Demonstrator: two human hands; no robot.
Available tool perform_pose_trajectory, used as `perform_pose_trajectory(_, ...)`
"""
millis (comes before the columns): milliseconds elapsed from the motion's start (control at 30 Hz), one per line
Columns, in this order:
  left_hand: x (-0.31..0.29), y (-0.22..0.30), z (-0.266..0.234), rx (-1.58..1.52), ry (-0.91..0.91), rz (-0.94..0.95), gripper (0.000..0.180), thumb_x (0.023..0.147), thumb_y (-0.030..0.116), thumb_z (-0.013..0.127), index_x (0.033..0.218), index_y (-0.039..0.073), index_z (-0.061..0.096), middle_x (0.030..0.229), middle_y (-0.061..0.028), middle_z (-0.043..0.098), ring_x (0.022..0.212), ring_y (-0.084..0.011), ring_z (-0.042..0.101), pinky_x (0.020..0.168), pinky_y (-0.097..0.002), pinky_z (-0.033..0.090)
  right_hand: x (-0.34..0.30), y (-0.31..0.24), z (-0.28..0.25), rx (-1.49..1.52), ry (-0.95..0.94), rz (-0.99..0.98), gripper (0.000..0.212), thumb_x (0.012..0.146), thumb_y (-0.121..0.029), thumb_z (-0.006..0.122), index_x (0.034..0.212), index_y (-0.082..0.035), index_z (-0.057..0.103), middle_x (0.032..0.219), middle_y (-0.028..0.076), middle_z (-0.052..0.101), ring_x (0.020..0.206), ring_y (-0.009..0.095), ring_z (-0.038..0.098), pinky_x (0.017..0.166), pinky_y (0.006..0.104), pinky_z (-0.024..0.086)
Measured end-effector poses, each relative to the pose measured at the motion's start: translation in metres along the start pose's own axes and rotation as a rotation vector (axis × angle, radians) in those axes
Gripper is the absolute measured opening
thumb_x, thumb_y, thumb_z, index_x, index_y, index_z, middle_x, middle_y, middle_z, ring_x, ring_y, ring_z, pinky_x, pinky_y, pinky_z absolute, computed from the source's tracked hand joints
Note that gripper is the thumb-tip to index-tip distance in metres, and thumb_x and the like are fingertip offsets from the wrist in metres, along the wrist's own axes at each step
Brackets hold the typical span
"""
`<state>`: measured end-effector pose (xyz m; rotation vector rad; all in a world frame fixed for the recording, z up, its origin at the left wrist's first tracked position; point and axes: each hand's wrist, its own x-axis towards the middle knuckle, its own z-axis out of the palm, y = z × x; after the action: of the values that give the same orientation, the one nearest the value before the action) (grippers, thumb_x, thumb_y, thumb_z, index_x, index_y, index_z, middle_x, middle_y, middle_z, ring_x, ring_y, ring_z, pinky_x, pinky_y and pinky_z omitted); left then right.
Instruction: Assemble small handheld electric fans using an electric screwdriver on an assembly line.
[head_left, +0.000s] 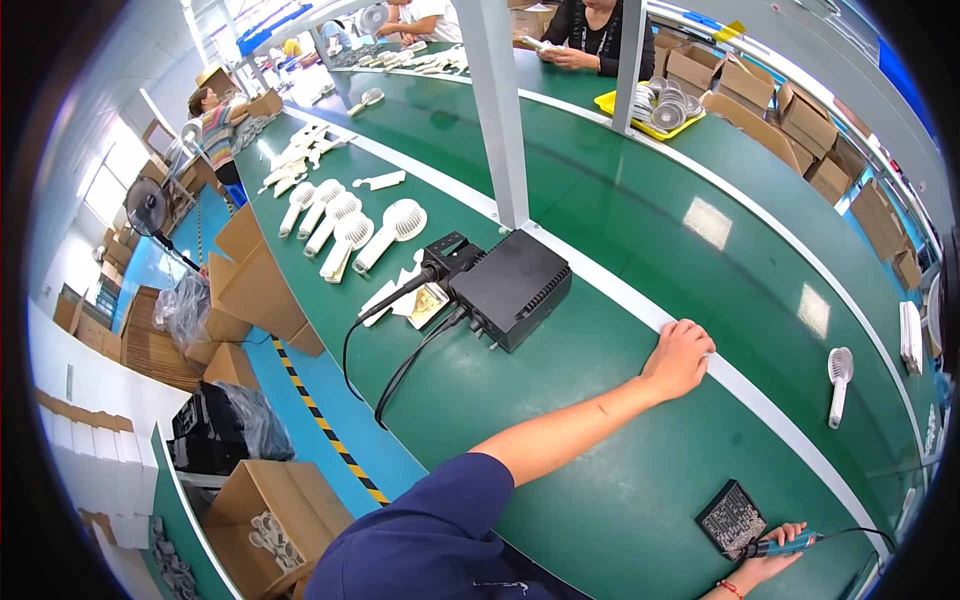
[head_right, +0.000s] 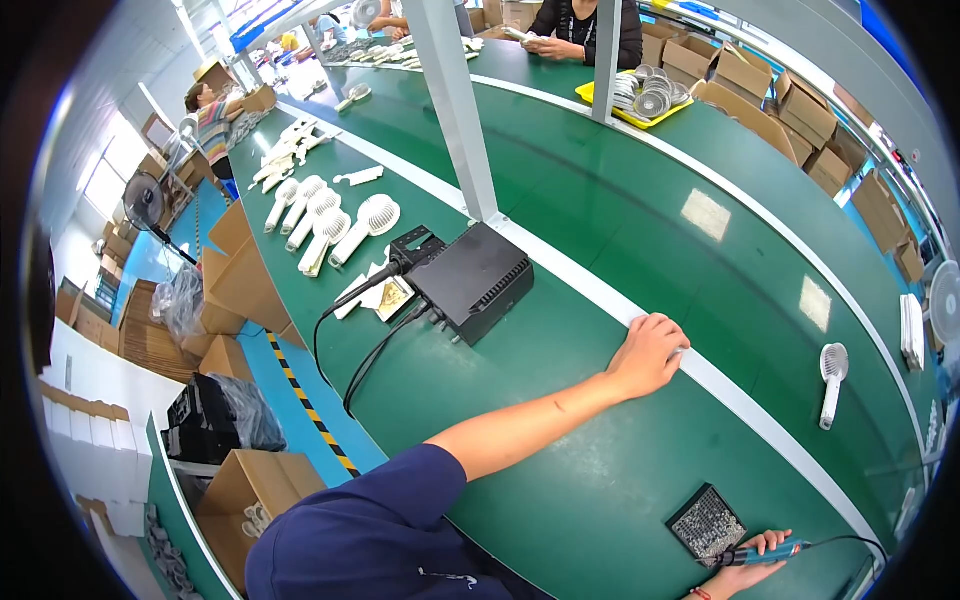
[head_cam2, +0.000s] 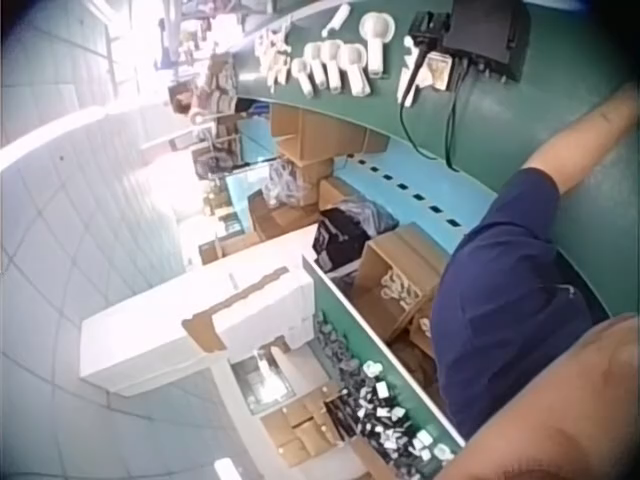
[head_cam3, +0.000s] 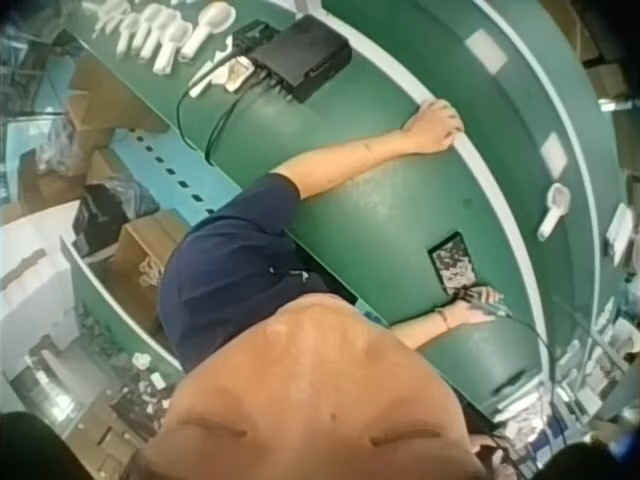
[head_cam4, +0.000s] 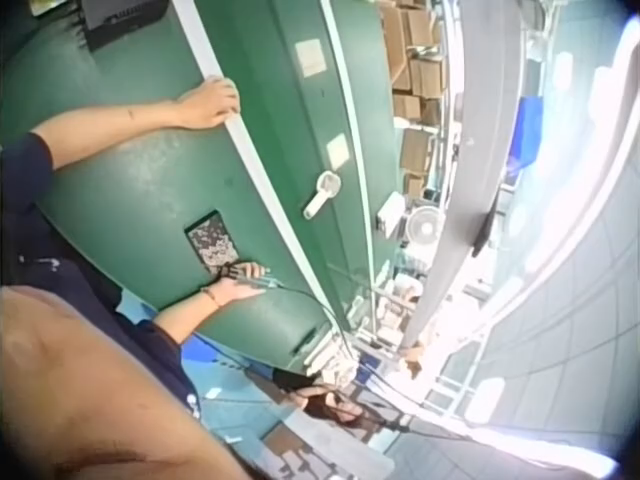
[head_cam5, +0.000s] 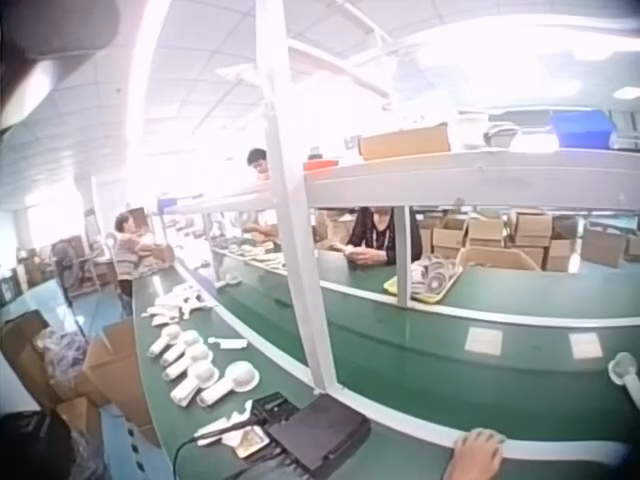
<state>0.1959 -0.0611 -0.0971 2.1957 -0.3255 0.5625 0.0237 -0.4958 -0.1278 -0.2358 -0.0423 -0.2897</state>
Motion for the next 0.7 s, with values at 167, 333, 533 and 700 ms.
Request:
perform_pose_trajectory(167,0.0018,0.0034,0.002,-0.016,-0.017,0.006,0.014,0.082,0.006,0.061,0.095,0.006,0.065,0.102,-0.0076,0.058,0.109,-0.0256,0.049,0.099,-0.0419,0.034,-0.0027,-0.0027,0.0049,0.01,0.018,-0.02,0.043,0.1,-0.032,0.037,0.126,0.003,0.042,0.098,0.009,0.048,0.081,0.019,0.046,0.064,0.0293,0.04)
perform_pose_trajectory(333,0.0014,0.0028,0.0008,-0.018,-0.013,-0.002,0.014,0.082,0.005,0.06,0.095,0.006,0.065,0.101,-0.0068,0.059,0.109,-0.0242,0.05,0.101,-0.0416,0.034,-0.0014,-0.0015,0.0047,0.011,0.004,-0.009,0.041,0.099,-0.029,0.038,0.125,0.003,0.042,0.097,0.01,0.047,0.08,0.019,0.045,0.064,0.0293,0.04)
perform_pose_trajectory(533,-0.0007,0.0008,-0.004,0.002,-0.001,-0.007,0.014,0.082,0.005,0.061,0.095,0.006,0.065,0.101,-0.0068,0.059,0.108,-0.0246,0.051,0.1,-0.0415,0.034,0.0021,0.0024,-0.0008,0.034,0.02,0.007,0.043,0.099,-0.03,0.038,0.126,0.003,0.042,0.098,0.009,0.047,0.081,0.018,0.045,0.065,0.0294,0.04)
perform_pose_trajectory(700,0.002,0.0028,0.0025,-0.029,-0.012,0.001,0.014,0.081,0.005,0.061,0.095,0.006,0.065,0.101,-0.0068,0.059,0.108,-0.0247,0.05,0.099,-0.0415,0.034,-0.0037,-0.0015,0.0068,0.019,0.025,-0.019,0.043,0.099,-0.029,0.037,0.126,0.004,0.041,0.098,0.009,0.047,0.081,0.018,0.045,0.065,0.0294,0.04)
